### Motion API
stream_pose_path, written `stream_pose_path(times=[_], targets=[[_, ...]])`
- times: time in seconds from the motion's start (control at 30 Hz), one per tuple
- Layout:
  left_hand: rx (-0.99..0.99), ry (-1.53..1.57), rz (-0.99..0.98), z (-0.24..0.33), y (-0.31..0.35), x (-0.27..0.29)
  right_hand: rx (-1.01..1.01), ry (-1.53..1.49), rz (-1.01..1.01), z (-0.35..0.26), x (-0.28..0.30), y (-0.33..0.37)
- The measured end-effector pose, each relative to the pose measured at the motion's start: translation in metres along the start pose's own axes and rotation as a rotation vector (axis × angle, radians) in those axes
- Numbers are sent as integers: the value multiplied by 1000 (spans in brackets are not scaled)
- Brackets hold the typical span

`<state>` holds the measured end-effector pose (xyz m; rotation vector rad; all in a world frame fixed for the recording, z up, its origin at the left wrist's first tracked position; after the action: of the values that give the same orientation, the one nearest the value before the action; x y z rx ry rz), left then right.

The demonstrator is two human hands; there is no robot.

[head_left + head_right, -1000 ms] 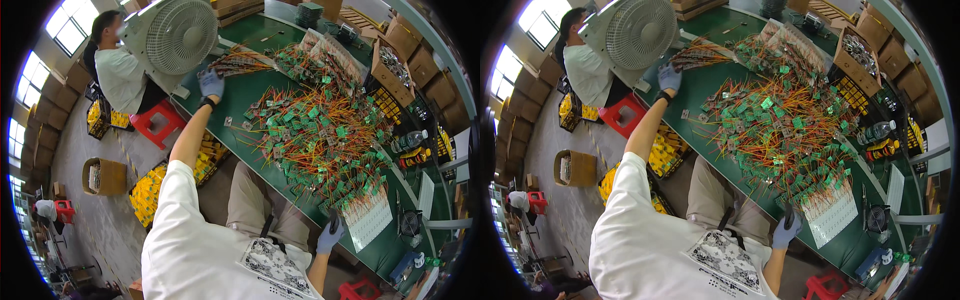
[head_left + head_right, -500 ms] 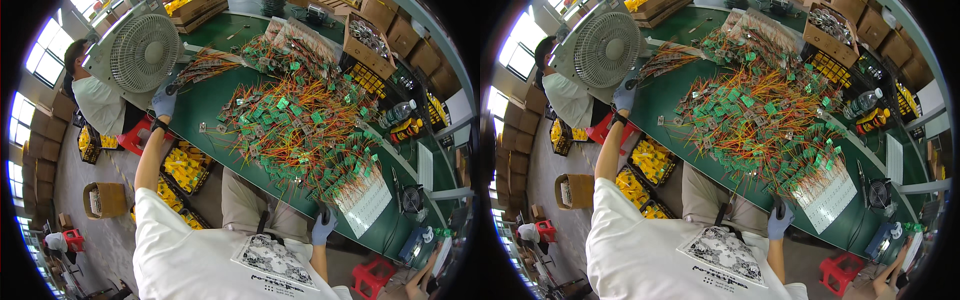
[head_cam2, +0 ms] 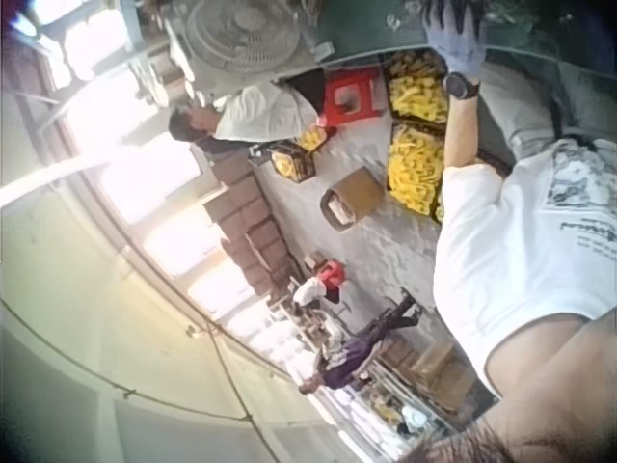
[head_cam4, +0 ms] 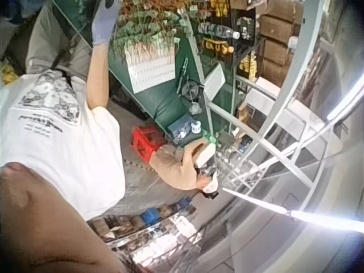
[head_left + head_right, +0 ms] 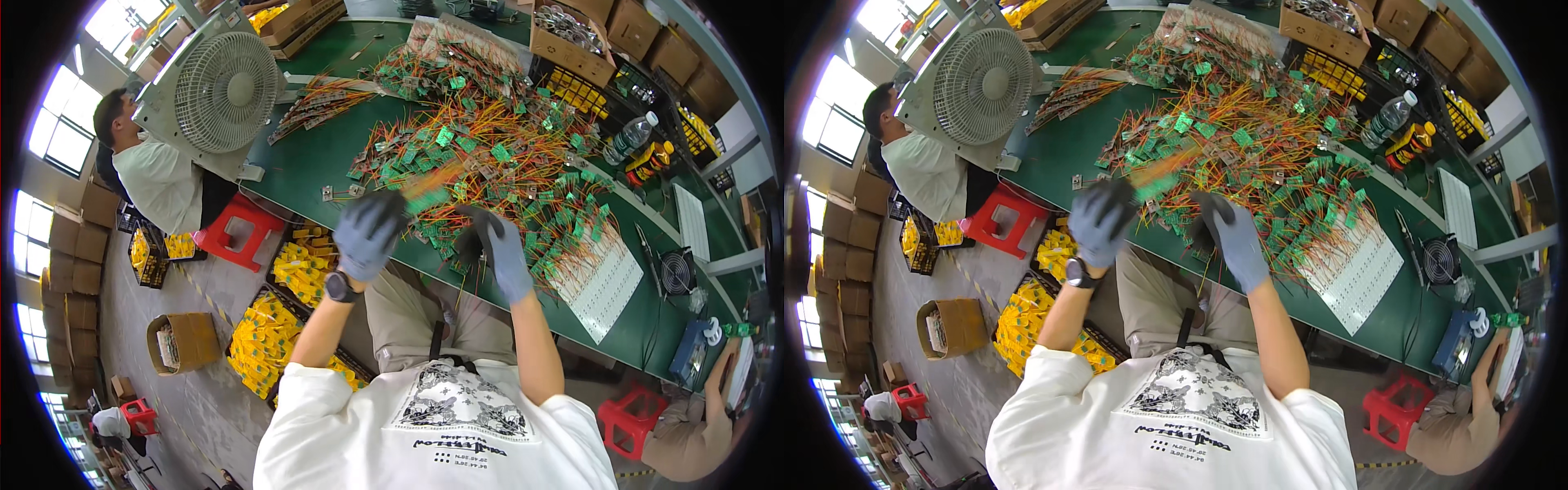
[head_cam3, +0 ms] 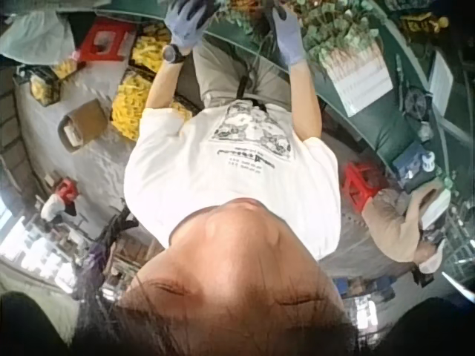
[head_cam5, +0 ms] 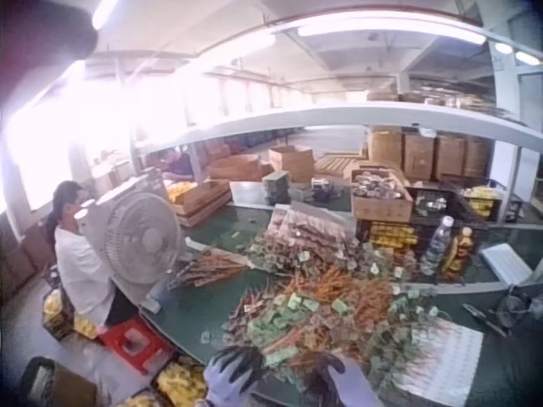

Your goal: The person sorts and organizes small electronic circuit boards and wires by hand, placing them into component bins on a production line.

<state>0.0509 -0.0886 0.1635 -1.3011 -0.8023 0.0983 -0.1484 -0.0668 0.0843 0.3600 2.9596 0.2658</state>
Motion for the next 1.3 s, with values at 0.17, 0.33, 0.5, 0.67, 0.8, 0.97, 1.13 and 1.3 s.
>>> stream_pose_path(times=[0.17,0.33,0.5,0.67,0.8,0.97,1.13,1.3], targets=[[189,360,-104,25,16,-38,-91,25,248,16,16,-22],[1035,1270,-32,7,29,-74,211,130,349,51,62,-33],[1244,1042,-161,2,83,-113,422,976,344,12,20,-16],[1217,815,-25,13,58,-119,556,953,583,-19,35,-25],[1444,1045,147,2,74,-126,369,1070,762,-14,65,-15],[1120,1160,-99,32,45,-129,233,582,363,37,60,-26],[1002,711,-8,27,39,-119,618,893,414,-2,23,-20],[1302,1000,137,6,47,-151,510,971,706,-29,50,-44]])
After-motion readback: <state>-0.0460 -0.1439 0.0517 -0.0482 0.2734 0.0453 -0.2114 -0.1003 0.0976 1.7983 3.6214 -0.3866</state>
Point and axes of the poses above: each hand's wrist, its own y-axis away from the middle knuckle, its own x-axis out of the back of the hand, z = x × y, the point moved 9 cm from there along -y, towards the middle knuckle, and after that the axes turned 7 degrees about z, right-handed, at the moved point
